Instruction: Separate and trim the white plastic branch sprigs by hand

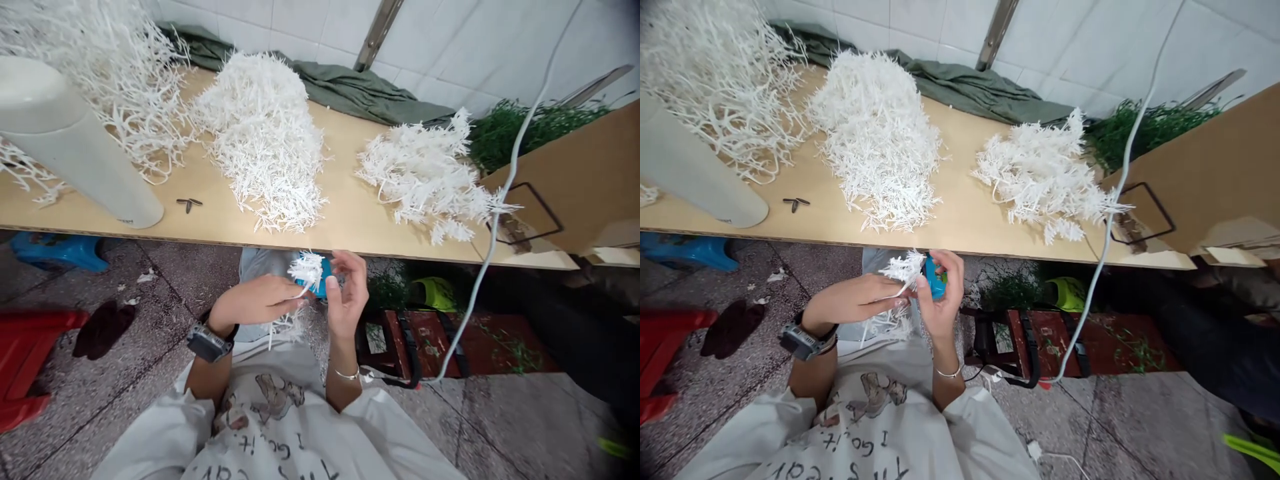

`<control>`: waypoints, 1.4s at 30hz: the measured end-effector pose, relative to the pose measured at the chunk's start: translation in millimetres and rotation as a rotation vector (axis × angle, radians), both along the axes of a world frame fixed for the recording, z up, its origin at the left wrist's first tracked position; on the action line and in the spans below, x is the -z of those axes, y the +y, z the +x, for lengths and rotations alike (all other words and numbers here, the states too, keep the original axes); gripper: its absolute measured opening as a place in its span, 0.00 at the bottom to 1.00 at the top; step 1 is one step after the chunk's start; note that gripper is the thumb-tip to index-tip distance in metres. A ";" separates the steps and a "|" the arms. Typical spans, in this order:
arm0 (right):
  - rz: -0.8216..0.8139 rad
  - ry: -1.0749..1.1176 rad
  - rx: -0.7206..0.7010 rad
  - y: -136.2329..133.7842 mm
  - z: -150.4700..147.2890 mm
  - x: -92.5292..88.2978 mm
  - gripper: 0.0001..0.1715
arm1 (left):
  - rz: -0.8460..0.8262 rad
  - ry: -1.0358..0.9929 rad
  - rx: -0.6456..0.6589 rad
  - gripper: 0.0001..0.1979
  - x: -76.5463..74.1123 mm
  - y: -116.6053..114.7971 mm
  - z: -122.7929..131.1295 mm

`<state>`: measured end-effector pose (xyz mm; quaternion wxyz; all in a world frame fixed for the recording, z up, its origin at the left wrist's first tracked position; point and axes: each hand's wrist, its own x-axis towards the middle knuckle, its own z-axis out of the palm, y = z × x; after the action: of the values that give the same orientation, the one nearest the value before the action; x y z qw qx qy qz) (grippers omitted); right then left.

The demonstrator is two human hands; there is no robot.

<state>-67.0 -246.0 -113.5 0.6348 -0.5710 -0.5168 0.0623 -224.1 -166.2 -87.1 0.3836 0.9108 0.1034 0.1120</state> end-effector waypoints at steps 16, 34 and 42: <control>0.099 0.164 -0.084 7.7 -24.0 -64.3 0.14 | -0.201 -0.551 -0.454 0.05 -37.4 -21.1 -1.8; -0.032 -0.064 -0.092 3.1 -42.1 -51.0 0.16 | -0.673 -0.936 -0.740 0.11 -20.7 -21.4 9.6; 0.018 -0.085 -0.127 7.3 -38.3 -53.8 0.27 | -0.757 -0.863 -0.557 0.23 -22.9 -17.2 -5.5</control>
<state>-105.4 -238.6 -59.7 0.6123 -0.5334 -0.5790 0.0732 -229.7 -183.4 -64.1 0.6425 0.5242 0.2047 0.5201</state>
